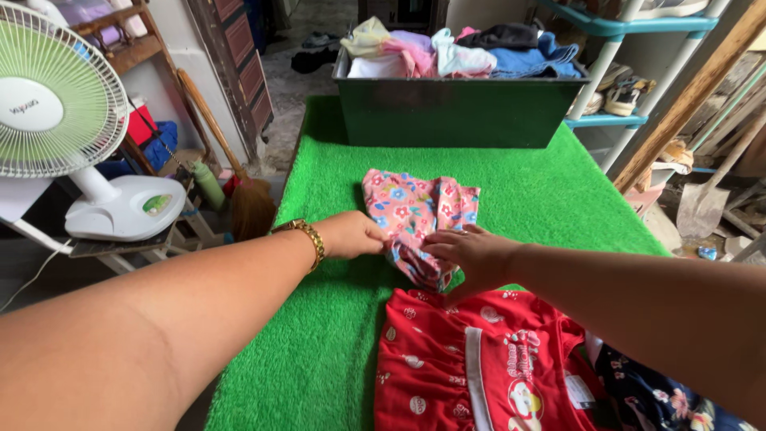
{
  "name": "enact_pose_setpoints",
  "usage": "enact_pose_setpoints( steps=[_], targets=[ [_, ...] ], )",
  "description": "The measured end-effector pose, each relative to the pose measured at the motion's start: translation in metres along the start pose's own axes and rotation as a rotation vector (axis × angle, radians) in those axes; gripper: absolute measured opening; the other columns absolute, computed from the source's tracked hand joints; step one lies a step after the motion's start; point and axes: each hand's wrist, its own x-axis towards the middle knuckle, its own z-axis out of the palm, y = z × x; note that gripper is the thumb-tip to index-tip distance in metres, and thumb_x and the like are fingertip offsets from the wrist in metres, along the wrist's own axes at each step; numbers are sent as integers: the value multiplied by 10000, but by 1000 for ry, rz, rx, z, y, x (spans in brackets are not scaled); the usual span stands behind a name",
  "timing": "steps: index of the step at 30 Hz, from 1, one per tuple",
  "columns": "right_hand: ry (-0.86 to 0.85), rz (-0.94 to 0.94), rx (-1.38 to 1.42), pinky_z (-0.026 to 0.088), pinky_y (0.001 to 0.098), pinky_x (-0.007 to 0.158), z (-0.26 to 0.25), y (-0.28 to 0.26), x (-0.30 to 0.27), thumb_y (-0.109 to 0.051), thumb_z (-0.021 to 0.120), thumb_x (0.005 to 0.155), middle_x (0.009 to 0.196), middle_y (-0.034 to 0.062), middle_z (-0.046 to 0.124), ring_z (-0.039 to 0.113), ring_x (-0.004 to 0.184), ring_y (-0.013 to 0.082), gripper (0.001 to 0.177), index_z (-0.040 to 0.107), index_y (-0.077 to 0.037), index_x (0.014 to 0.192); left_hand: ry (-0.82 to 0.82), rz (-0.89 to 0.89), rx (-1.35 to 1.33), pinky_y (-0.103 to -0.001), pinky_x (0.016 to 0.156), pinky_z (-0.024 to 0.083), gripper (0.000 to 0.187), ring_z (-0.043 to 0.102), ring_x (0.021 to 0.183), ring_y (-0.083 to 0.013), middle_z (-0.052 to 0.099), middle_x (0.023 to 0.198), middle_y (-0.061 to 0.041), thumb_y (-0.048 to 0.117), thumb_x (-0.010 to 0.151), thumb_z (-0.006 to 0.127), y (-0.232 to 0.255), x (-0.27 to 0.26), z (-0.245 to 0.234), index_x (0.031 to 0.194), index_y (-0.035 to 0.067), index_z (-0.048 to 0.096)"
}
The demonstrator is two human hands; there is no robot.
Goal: The person folds several small garments one by one on a green towel-covered table. They handle a white short, a red dress, a dark floral short, a pink floral short, a light blue short, and a pink short, folding each neatly and stacking them on the table.
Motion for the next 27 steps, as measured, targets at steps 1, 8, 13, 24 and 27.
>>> enact_pose_setpoints(
  steps=[1,8,13,24,27],
  targets=[
    [31,4,-11,263,539,1110,3,-2,1,-639,859,649,1557,103,438,387,1420,310,1056,471,-145,1498,15,-10,-34,-339,732,545,241,664,742,-151,770,817,-53,304,869,736,-3,3,2,1046,157,812],
    [117,341,335,551,389,965,9,22,21,-375,761,840,1140,47,749,707,1038,221,428,726,-142,1198,92,45,-160,-300,747,541,248,665,783,-96,773,865,-18,259,871,695,-11,17,-17,1060,134,795],
    [90,401,1077,603,345,857,3,58,16,-141,700,801,925,103,771,710,842,167,242,758,-13,999,-15,105,-187,-282,766,548,254,681,814,-96,785,915,-34,224,896,667,1,8,-34,1072,99,800],
    [9,701,1260,528,331,687,11,47,-7,-177,701,859,860,72,675,611,740,144,227,700,-2,1001,-240,-198,-822,-413,757,653,223,761,774,-245,770,916,-160,104,960,545,29,-18,9,1078,-20,687],
    [67,768,1232,565,330,763,2,47,2,-206,689,870,894,60,703,659,793,142,238,696,-16,1014,-121,-281,-762,-444,757,647,214,759,783,-258,757,960,-167,131,970,550,37,-4,-1,1067,-29,655]
  ],
)
